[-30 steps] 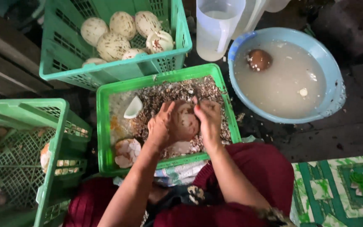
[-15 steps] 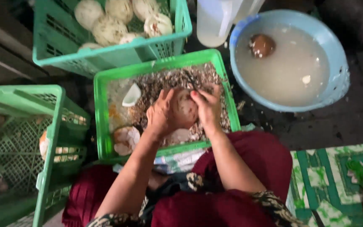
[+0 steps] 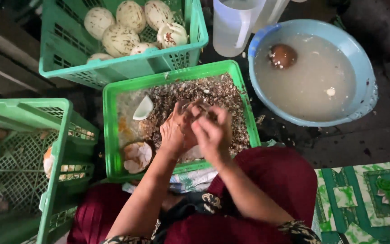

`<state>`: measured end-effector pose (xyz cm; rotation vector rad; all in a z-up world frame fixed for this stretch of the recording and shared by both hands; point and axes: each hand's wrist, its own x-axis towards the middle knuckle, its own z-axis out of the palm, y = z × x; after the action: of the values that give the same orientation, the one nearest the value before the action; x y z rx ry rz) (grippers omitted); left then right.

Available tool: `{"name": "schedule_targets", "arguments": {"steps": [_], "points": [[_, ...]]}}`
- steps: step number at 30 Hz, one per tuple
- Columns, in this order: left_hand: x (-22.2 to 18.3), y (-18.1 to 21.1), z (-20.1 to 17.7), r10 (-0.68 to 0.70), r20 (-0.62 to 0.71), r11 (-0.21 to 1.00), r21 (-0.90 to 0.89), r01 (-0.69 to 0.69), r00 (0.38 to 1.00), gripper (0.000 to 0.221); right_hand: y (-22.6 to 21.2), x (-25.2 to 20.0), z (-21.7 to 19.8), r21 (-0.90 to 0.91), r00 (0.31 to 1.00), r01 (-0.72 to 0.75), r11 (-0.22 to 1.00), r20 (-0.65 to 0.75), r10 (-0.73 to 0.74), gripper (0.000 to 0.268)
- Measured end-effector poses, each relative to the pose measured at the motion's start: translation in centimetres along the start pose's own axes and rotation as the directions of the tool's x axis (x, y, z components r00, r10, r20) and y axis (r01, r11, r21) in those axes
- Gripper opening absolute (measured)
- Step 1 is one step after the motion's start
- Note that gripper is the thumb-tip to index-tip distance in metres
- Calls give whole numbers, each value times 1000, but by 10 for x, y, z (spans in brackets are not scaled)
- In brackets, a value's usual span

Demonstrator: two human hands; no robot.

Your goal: Cleaning and scraping the outer skin of a coconut using a knife while sitting on the floor.

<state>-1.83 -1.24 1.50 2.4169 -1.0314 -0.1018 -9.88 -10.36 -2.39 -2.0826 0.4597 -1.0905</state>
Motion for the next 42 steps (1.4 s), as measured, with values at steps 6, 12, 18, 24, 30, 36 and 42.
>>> {"name": "schedule_targets", "arguments": {"steps": [6,12,18,24,30,36,42], "points": [[1,19,-19,-62,43,998,4,62,997,63,73,11,26,375,909,-410,832,86,409,27],[2,-1,18,-118,39,992,-46,119,992,60,19,0,12,-181,1000,11,983,-12,-13,7],[-5,6,7,-21,-41,998,-66,18,999,86,18,34,-2,202,707,-705,680,125,696,42],[-7,31,-22,1,-115,1000,-18,-3,993,59,0,48,-17,75,824,-558,826,162,542,34],[-6,-1,21,66,-161,998,-10,-69,985,91,-40,52,-30,7,858,-484,875,201,473,41],[-9,0,16,136,-206,990,-18,-143,969,95,76,61,8,380,491,-864,330,496,716,32],[-8,-16,44,89,-197,995,-16,-94,976,69,-18,19,-16,-93,973,-198,976,103,207,28]]}}
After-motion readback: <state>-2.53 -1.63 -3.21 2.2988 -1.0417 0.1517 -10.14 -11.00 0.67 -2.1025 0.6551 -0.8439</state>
